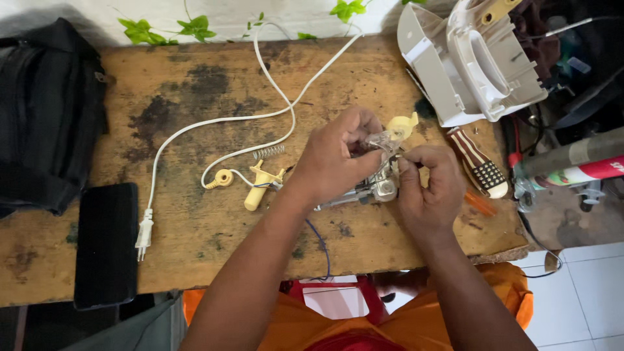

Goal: The person works on a small disassembled electrical device on a wooden workbench, using a screwdriver to adjust internal components and wires. They repeatedly manipulate the device and its parts, occasionally picking up and setting down the tool.

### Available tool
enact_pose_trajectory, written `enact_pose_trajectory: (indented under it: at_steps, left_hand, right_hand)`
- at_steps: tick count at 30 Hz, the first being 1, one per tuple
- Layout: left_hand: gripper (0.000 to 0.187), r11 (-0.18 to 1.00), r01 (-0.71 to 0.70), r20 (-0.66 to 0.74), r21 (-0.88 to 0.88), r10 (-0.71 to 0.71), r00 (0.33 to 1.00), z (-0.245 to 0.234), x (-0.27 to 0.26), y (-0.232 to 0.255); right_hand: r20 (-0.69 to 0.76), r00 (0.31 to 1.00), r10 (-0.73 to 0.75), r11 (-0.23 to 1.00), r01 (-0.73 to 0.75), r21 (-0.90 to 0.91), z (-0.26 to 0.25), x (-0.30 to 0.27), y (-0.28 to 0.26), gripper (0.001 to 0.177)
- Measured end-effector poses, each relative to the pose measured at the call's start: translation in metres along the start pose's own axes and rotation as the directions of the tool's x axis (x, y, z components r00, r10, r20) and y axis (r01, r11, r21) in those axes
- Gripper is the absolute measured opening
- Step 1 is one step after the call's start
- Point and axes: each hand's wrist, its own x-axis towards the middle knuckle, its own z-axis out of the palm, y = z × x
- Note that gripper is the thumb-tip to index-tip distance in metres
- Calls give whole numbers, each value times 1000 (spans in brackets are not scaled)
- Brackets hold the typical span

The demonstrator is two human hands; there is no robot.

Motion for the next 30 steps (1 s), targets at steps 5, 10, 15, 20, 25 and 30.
enact_pose_trajectory:
  at_steps: [5,10,15,20,25,30]
  left_hand:
    - [34,999,-30,8,23,29,1000,0,2,-3]
    - [39,997,-40,43,-58,43,998,0,4,-13]
    - [42,994,-10,65,-104,17,998,-4,2,-4]
    - [47,988,14,64,-156,-4,998,-4,4,-13]
    - [46,979,47,82,-199,-31,996,-4,3,-18]
    - [45,988,17,110,-155,0,994,-8,1,-4]
  right_hand:
    - [13,1000,11,1000,-11,3,-1,-1,3,7]
    - [-2,998,67,996,-66,61,-1,-2,1,7]
    - [7,997,76,995,-77,66,-2,-3,0,7]
    - [26,999,39,998,-40,45,-6,-3,-2,6]
    - [34,999,18,998,-20,54,-9,-5,-1,7]
    - [36,999,14,999,-16,51,-9,-3,-4,8]
